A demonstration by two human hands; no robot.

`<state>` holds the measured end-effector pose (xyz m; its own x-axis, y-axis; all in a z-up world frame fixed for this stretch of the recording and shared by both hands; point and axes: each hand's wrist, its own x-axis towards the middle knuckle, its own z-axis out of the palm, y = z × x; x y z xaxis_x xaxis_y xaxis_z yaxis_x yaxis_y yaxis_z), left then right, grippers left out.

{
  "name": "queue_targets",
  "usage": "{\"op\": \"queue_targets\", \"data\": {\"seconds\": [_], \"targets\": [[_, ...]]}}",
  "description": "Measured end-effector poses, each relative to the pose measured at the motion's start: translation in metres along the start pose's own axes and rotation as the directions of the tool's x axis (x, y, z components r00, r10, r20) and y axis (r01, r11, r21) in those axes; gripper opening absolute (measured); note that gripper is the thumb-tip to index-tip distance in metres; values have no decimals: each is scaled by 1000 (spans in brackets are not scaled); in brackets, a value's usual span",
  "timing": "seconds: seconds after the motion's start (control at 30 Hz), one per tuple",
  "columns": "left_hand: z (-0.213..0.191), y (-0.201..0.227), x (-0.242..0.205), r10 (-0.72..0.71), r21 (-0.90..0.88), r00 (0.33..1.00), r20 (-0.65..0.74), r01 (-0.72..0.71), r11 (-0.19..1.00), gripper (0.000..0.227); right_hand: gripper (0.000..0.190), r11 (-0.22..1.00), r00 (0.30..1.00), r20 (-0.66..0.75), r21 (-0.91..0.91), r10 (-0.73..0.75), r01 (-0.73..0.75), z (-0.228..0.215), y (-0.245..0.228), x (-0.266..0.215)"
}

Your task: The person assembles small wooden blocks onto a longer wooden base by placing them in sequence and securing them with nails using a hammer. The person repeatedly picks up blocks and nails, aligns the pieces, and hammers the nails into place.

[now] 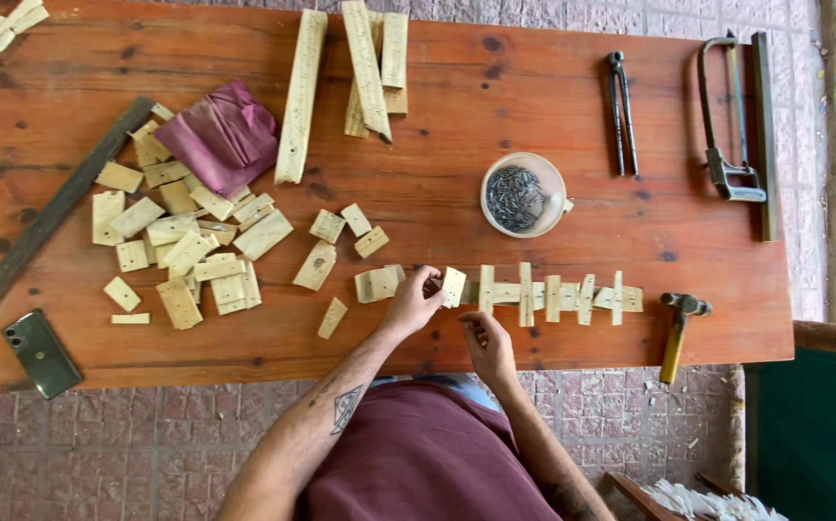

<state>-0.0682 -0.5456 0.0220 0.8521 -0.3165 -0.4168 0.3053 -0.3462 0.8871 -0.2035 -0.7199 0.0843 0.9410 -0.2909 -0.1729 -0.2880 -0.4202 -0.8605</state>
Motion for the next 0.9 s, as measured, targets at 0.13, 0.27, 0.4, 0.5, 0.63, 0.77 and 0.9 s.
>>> {"op": "queue_targets", "data": {"seconds": [0.13, 0.27, 0.4, 0.5, 0.63, 0.77, 0.9], "targets": [[38, 2, 6, -24, 12, 999, -47, 24, 1000, 40, 17, 1000, 1000, -1, 3, 0, 0, -34, 22, 6], [55, -2, 0, -41, 196, 989, -141, 68, 978, 39, 16, 1000, 999, 39, -17, -13, 13, -57, 36, 10], [47, 10, -13, -61, 289, 981, -184, 113, 951, 47, 16, 997, 994, 97, -49, -50, 55, -73, 44, 19], [45, 42, -30, -28, 287, 981, -194, 84, 954, 59, 19, 996, 990, 120, -42, -76, 82, -82, 50, 28], [54, 37, -28, 22, 317, 983, -184, 38, 948, 61, 17, 994, 986, 135, -44, -98, 105, -90, 48, 35], [63, 4, -15, 144, 320, 972, -188, -78, 944, 69, 18, 989, 981, 147, -51, -130, 138, -95, 45, 34], [65, 8, -15, 147, 339, 971, -188, -76, 938, 74, 18, 989, 982, 128, -31, -142, 147, -96, 50, 32]]}}
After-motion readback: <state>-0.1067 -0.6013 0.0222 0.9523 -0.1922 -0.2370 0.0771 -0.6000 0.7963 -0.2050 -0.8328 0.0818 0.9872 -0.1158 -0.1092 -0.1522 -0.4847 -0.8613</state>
